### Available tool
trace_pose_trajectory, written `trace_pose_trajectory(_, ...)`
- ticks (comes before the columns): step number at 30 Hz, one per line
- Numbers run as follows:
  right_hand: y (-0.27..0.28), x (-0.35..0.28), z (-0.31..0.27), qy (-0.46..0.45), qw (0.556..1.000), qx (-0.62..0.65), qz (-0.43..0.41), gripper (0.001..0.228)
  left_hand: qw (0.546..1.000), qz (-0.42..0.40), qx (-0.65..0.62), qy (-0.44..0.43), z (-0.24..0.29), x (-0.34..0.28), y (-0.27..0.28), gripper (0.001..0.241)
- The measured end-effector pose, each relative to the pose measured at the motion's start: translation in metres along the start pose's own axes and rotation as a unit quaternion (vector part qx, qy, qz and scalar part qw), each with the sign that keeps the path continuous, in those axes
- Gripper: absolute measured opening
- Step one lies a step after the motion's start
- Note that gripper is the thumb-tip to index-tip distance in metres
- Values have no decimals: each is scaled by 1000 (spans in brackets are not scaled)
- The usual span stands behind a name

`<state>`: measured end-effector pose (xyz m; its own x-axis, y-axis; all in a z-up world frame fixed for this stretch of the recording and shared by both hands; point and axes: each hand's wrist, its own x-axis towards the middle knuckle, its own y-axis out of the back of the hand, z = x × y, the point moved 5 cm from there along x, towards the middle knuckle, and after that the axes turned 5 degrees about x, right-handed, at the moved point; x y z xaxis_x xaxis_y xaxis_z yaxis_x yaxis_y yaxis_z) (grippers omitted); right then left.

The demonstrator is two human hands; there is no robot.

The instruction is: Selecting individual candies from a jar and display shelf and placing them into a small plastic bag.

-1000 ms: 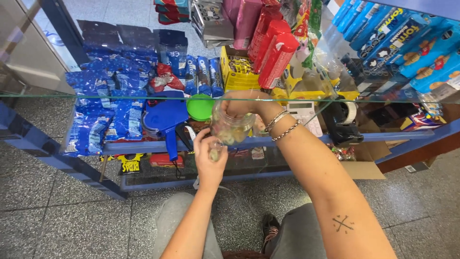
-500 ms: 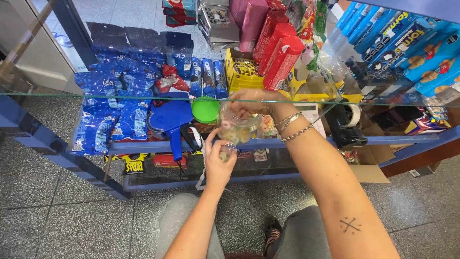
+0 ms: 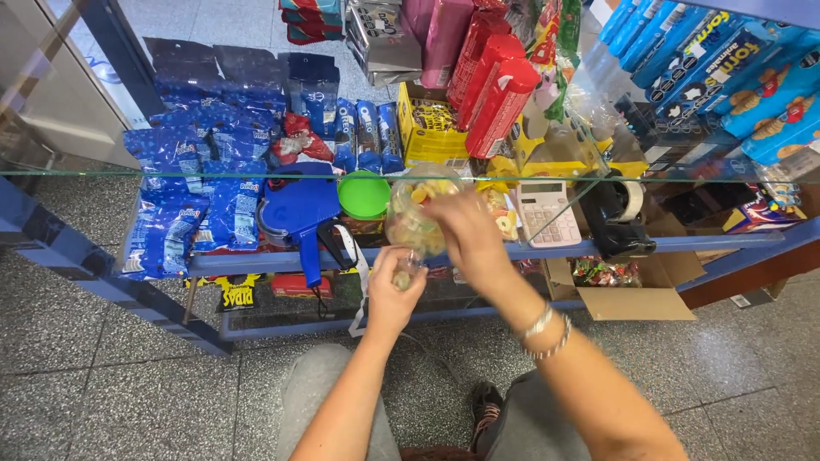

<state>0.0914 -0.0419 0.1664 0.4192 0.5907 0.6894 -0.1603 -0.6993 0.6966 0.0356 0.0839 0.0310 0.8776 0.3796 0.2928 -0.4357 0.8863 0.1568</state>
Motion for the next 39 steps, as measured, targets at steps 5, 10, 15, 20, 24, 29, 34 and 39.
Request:
trace_pose_trajectory(5,21,-44,-43,9,997,76,-1,29,962,-97,-247,70,-15,-10,-26,30)
trace_pose_trajectory(10,28,-45,-52,63,996,39,-53,24,940,-147,-306,41,-21,-18,-41,33)
trace_pose_trajectory(15,25,-45,-54,108,990,-23,-83,22,929,-190,-316,9,-19,-20,-50,38)
trace_pose_trajectory(20,20,-48,-46,93,989,-25,-116,27,928,-201,-312,11,-15,-20,-46,35)
trace_pose_trajectory(24,37,-31,-63,65,989,2,-134,9,918,-205,-341,14,-18,-18,-45,35)
trace_pose_trajectory(29,51,-28,-48,-3,996,41,-81,31,923,-200,-327,24,9,-18,-36,21)
trace_pose_trajectory(34,44,-7,-9,-31,998,4,-48,28,941,-189,-281,-19,28,-18,-30,19)
trace_pose_trajectory(39,3,39,17,-46,974,3,-220,32,952,-169,-254,-34,32,-16,-29,18)
